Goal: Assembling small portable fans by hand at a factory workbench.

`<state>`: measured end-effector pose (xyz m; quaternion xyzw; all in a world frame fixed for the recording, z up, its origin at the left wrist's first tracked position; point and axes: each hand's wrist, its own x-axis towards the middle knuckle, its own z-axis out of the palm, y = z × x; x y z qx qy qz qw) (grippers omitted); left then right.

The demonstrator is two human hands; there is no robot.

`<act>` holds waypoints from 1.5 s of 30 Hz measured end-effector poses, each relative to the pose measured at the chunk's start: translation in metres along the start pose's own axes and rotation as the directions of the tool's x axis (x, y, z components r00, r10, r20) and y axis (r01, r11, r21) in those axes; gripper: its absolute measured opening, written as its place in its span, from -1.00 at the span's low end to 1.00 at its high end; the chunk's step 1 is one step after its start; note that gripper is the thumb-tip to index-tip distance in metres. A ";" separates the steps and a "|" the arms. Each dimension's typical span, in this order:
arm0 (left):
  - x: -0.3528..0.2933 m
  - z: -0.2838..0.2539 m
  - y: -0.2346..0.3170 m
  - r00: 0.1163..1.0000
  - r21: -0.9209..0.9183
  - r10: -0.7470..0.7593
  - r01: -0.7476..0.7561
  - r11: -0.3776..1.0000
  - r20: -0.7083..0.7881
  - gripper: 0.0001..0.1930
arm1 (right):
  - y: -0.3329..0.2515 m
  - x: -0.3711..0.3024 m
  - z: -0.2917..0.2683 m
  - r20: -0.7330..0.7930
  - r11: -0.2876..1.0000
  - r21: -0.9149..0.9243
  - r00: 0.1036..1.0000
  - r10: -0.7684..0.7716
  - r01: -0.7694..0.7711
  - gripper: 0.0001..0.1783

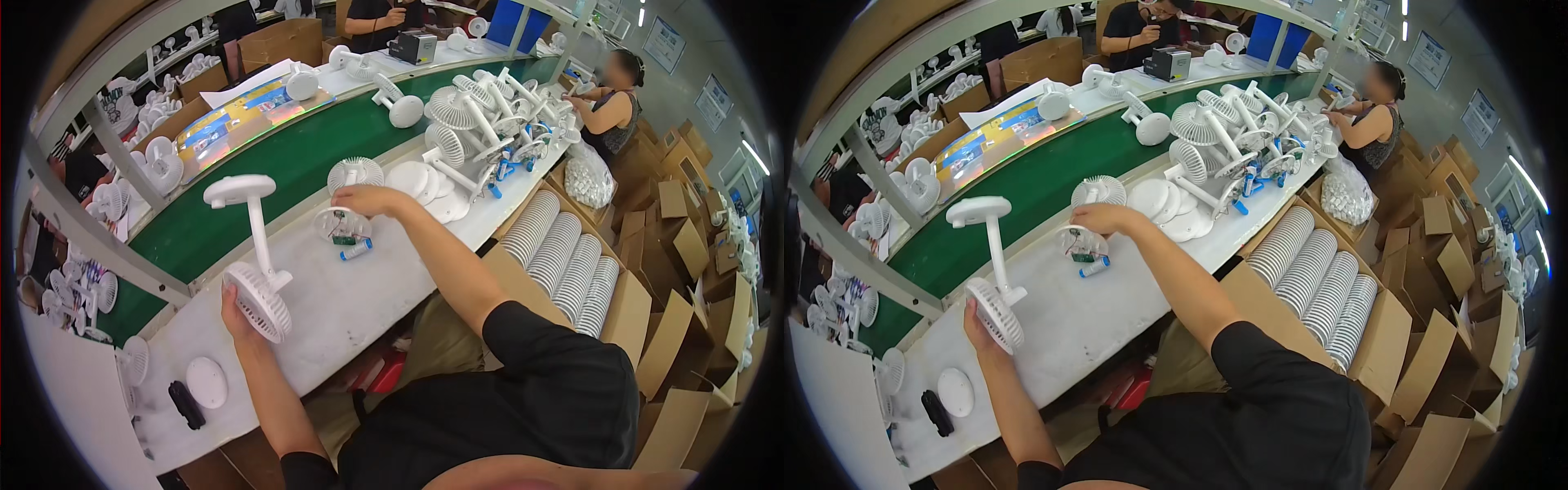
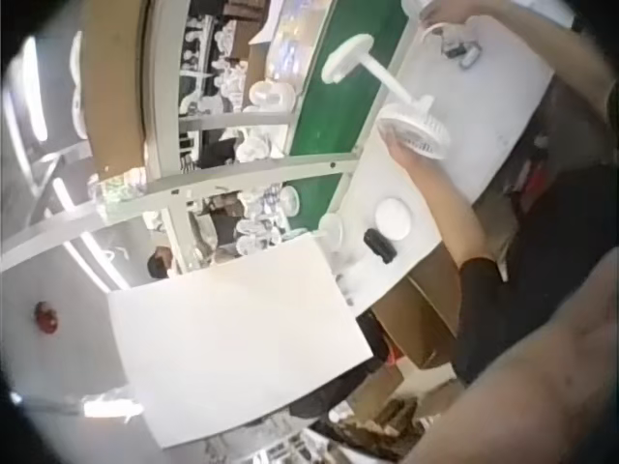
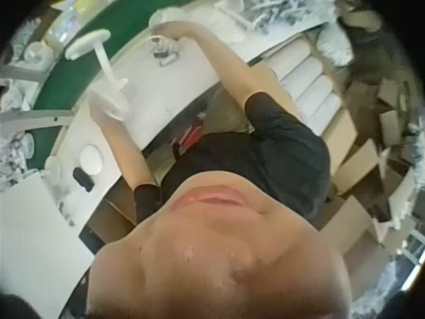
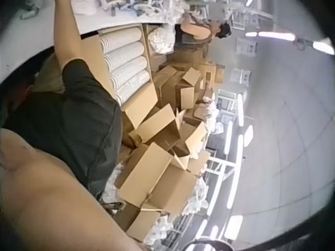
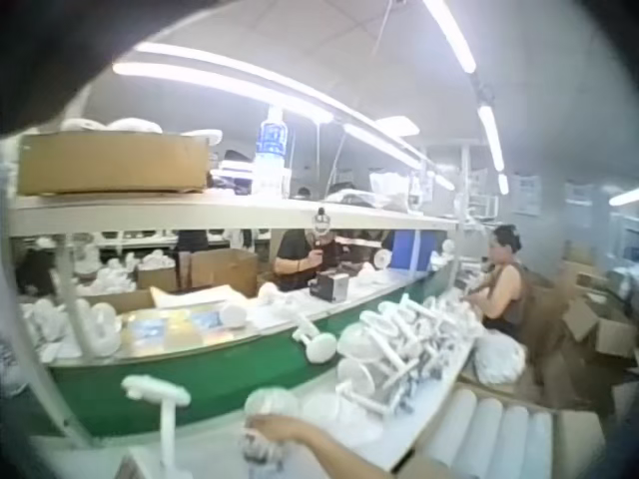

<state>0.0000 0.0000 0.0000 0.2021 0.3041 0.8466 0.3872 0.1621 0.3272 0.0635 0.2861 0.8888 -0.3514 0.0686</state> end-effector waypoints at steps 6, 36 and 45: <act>-0.027 0.057 -0.010 0.987 0.136 0.137 -0.125 0.983 -0.085 -0.55 | -0.071 -0.072 -0.005 -0.555 0.672 0.521 0.807 -0.202 0.526 -0.65; -0.073 0.117 -0.019 0.879 0.661 0.375 -0.096 0.744 -0.296 -0.84 | -0.150 -0.237 -0.067 -0.211 0.332 -0.252 0.283 -0.936 0.909 -0.81; -0.050 0.110 -0.011 0.910 0.634 0.343 -0.124 0.763 -0.234 -0.87 | -0.160 -0.203 -0.092 -0.047 0.285 -0.089 0.282 -0.958 0.954 -0.63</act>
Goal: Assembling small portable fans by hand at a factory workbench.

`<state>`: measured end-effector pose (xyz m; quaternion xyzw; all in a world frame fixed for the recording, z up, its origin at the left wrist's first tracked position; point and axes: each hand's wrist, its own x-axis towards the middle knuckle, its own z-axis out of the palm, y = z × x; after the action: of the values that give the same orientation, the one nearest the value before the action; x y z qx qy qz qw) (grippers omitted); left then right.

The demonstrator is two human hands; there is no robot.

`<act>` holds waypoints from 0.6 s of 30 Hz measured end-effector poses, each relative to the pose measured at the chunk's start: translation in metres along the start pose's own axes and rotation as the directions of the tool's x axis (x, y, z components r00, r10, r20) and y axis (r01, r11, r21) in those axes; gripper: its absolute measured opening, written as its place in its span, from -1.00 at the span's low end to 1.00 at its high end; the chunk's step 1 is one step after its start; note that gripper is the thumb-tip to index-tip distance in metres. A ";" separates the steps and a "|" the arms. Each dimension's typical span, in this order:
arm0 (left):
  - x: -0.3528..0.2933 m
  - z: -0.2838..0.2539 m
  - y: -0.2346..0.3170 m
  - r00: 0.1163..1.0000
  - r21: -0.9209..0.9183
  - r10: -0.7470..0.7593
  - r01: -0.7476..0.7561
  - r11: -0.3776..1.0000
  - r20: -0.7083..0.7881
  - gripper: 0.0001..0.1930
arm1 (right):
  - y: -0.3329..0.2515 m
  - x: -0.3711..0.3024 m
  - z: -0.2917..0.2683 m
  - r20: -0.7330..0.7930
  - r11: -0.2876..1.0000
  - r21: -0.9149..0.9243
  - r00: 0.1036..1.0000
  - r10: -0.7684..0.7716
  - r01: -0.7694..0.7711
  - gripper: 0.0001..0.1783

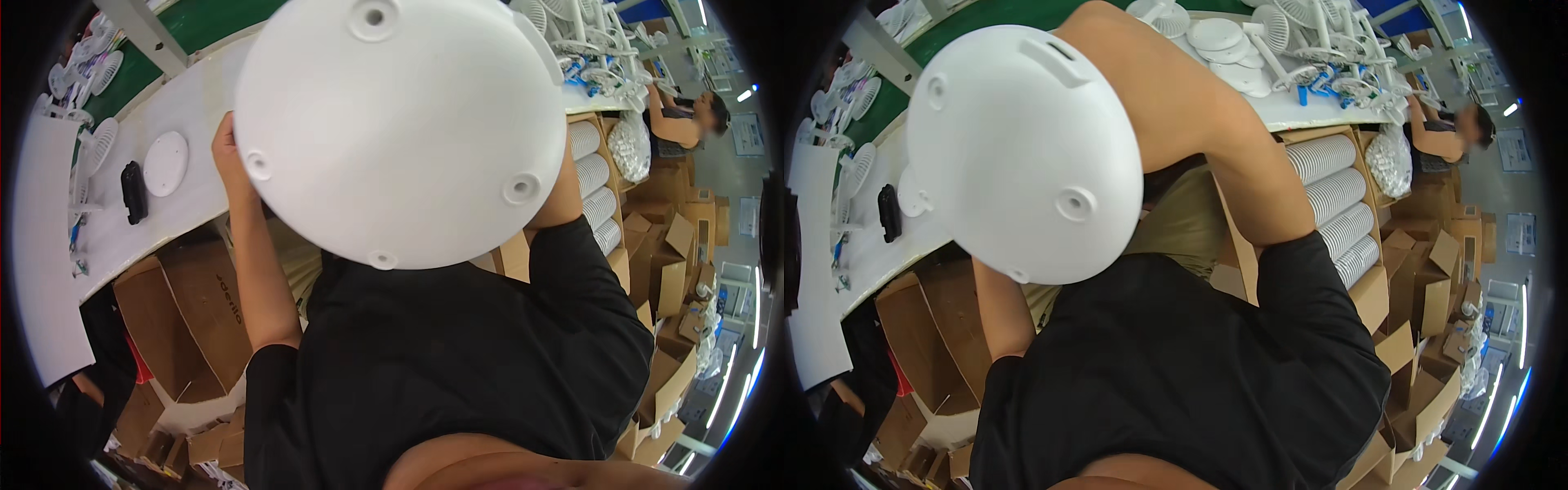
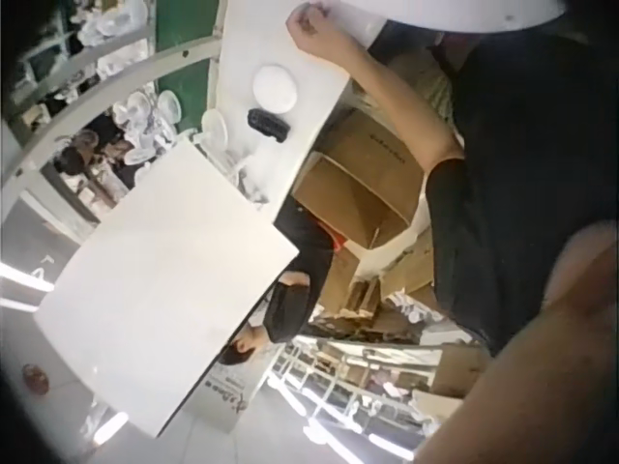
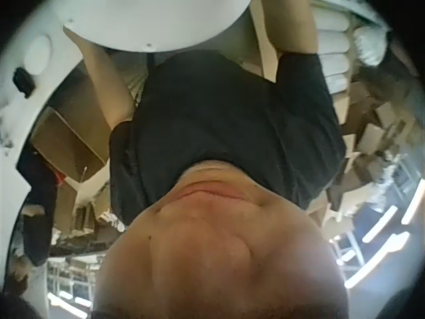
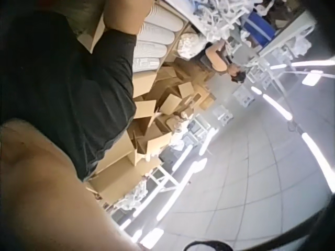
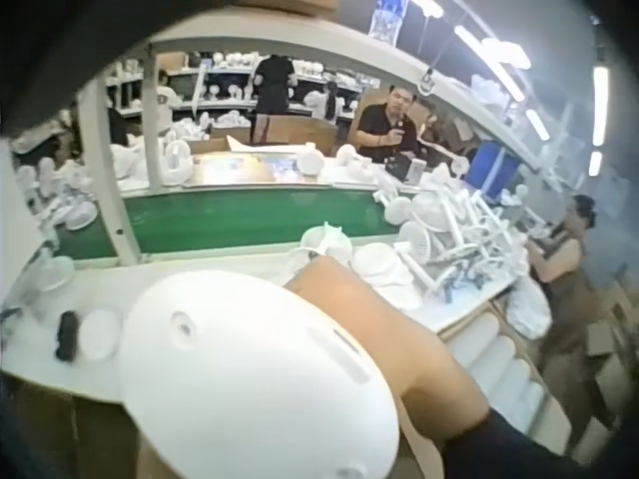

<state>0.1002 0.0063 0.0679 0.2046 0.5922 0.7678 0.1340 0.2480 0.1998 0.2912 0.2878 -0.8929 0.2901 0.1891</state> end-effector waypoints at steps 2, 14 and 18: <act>-0.001 0.001 0.011 0.997 0.149 0.080 -0.080 0.986 0.006 -0.86 | 0.010 0.000 0.002 0.131 0.999 -0.015 0.990 0.050 -0.049 -0.53; -0.002 -0.010 0.023 0.995 0.402 0.096 -0.077 0.913 -0.027 -0.84 | -0.001 0.001 0.009 0.194 0.994 0.059 0.978 0.076 -0.089 -0.53; -0.007 -0.005 0.034 0.997 0.350 0.042 -0.018 0.937 -0.062 -0.84 | -0.008 0.003 0.012 0.172 0.991 0.103 0.983 0.063 -0.082 -0.58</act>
<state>0.1053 -0.0103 0.0989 0.2079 0.7200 0.6591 0.0634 0.2486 0.1855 0.2873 0.2884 -0.8984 0.3199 0.0863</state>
